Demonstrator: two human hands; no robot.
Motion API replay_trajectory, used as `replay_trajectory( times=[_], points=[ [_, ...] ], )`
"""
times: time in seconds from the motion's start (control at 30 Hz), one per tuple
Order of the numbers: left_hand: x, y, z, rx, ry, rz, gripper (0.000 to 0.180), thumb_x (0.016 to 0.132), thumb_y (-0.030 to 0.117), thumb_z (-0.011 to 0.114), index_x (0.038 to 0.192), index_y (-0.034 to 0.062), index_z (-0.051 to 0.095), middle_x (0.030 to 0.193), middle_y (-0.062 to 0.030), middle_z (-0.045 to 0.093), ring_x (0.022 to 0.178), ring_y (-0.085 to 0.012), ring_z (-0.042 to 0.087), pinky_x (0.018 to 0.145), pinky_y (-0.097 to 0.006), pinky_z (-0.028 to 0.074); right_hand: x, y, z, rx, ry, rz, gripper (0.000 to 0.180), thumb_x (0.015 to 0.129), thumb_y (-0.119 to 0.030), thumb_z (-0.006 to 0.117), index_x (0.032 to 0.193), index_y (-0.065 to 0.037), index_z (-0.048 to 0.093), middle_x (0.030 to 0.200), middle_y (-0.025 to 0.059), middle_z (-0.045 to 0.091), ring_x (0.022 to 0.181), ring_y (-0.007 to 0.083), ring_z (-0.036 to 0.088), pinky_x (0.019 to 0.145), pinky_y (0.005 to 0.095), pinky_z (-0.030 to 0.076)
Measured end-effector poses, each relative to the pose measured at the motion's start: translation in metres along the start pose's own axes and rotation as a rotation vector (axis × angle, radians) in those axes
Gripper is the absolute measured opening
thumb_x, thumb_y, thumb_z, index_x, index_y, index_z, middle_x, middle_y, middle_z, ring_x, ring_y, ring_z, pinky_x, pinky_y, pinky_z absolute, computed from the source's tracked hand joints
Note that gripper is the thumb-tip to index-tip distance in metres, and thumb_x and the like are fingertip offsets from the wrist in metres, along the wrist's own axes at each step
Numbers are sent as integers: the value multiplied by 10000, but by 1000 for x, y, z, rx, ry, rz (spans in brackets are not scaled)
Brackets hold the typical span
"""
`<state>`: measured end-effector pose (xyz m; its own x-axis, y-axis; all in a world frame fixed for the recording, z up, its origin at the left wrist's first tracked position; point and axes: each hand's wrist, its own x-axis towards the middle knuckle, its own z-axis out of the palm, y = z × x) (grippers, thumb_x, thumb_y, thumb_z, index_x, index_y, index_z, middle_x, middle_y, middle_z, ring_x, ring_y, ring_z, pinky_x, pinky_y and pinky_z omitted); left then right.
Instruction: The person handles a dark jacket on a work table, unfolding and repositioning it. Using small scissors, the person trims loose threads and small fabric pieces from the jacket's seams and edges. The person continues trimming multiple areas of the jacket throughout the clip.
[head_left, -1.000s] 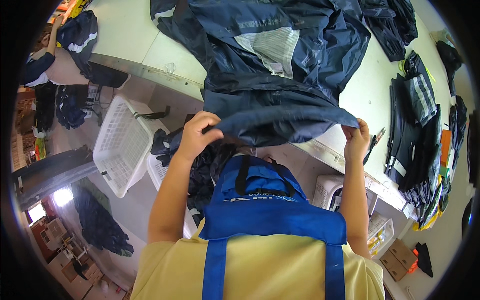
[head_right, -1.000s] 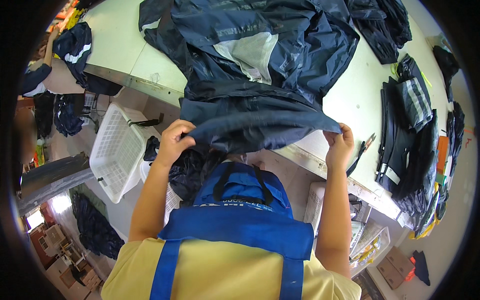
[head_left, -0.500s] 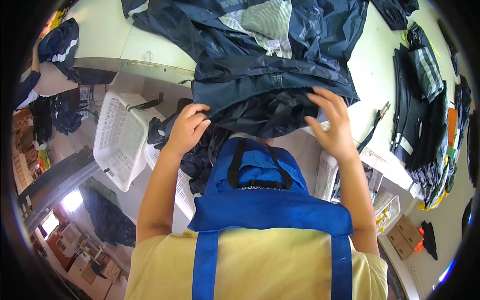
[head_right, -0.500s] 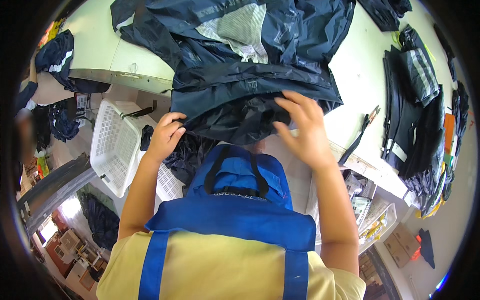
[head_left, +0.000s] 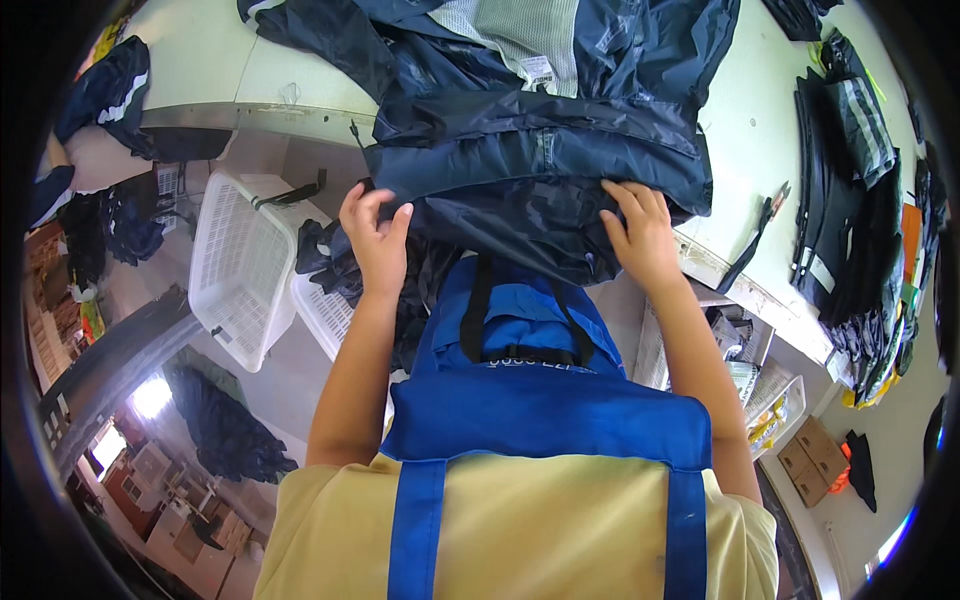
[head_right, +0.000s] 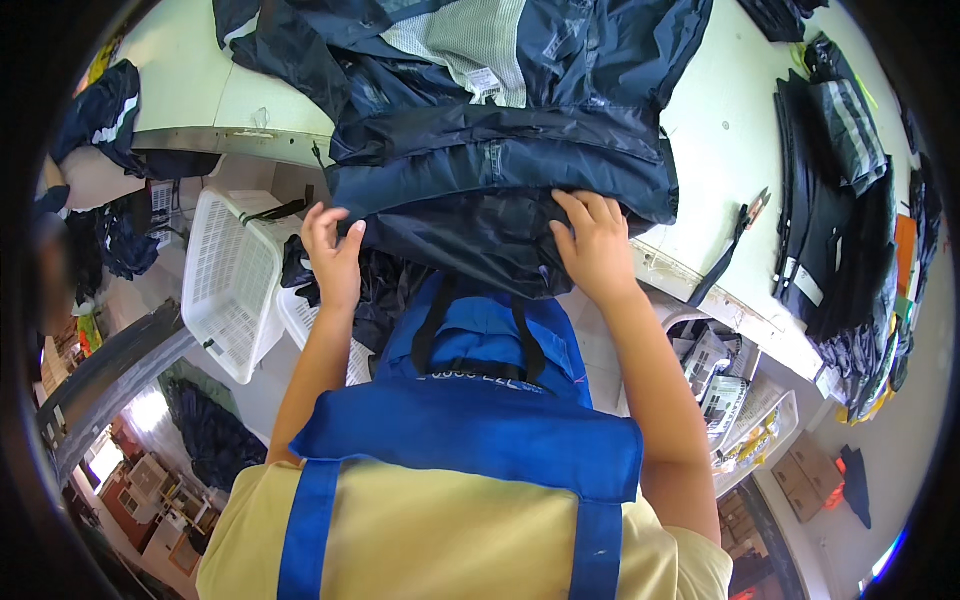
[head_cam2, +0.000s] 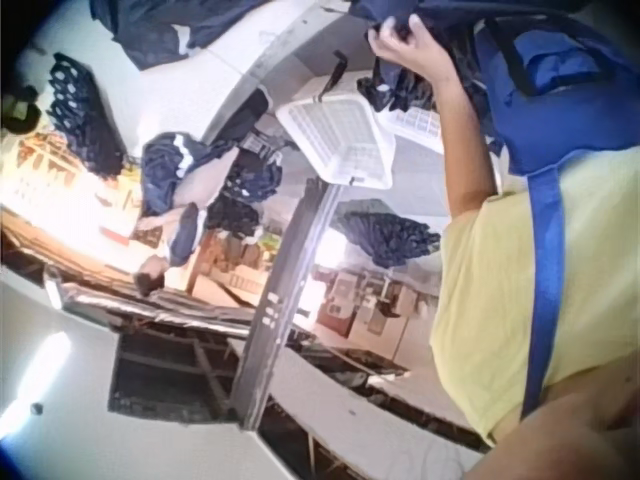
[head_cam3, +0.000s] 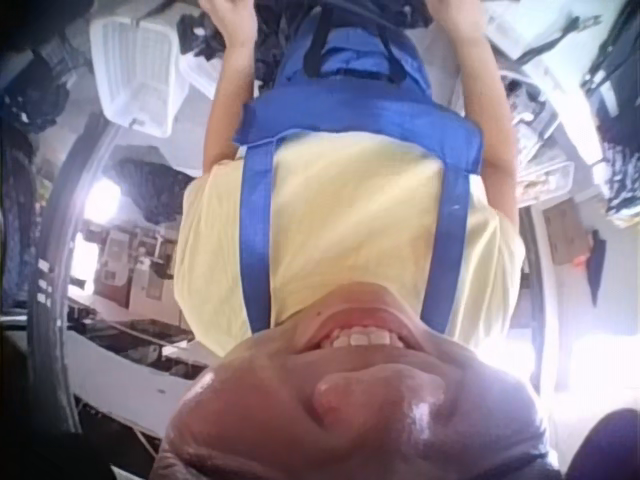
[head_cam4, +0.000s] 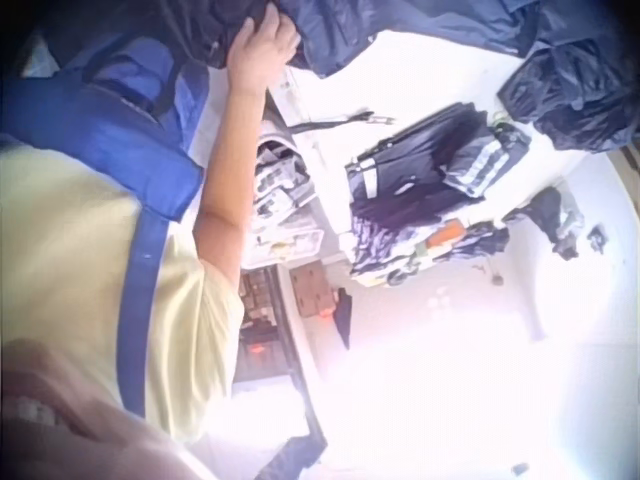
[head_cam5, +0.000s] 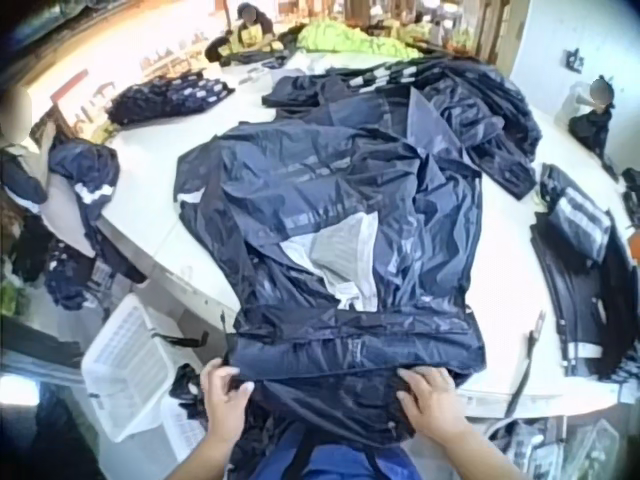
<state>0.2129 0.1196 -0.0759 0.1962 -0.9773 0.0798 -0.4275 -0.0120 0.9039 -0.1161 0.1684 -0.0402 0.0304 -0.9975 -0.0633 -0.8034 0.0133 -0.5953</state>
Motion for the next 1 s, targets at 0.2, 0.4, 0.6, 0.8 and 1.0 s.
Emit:
replay_trajectory(
  times=[0.2, 0.4, 0.6, 0.8, 1.0],
  points=[
    [-6, 7, 17, -861, -181, -734, 458, 840, -10, 624, 1266, 50, 469, 1214, -92, 566, 1091, -201, 552, 933, -355, 452, 16, -31, 26, -409, 25, -101, 633, 711, -415, 739, 1284, -217, 558, 1437, 131, 370, 1310, 372, 322, 1048, 518, 254],
    [2, 56, 9, 26, -228, -71, 480, 744, -26, 623, 1204, -15, 489, 1121, -197, 602, 1033, -325, 601, 911, -353, 452, 82, -35, 5, -451, 358, -309, 422, 742, -165, 684, 1159, -180, 625, 1139, 29, 567, 1111, 243, 515, 949, 407, 360],
    [9, 120, 65, 483, -889, 297, 772, 739, 16, 607, 1432, 79, 273, 1027, -203, 518, 889, -408, 575, 745, -456, 491, 194, 10, 9, -107, -130, -234, 187, 854, -243, 575, 894, -75, 646, 879, 143, 656, 852, 338, 620, 752, 423, 477],
    [29, 94, 136, 538, -1053, 327, 527, 890, 261, 547, 1346, 34, 409, 1027, -186, 534, 903, -367, 595, 738, -427, 502, 209, 26, -13, 262, -156, -148, 268, 857, -267, 630, 1032, -66, 656, 934, 137, 664, 861, 318, 625, 793, 372, 483],
    [38, 68, 127, 471, -774, 719, 510, 767, 311, 704, 1230, 150, 563, 1410, -147, 390, 1337, -353, 311, 1075, -533, 244, 29, 29, -33, 53, 744, 434, 596, 841, -239, 690, 1286, 49, 417, 1207, 197, 503, 1124, 294, 494, 970, 395, 382]
  ],
)
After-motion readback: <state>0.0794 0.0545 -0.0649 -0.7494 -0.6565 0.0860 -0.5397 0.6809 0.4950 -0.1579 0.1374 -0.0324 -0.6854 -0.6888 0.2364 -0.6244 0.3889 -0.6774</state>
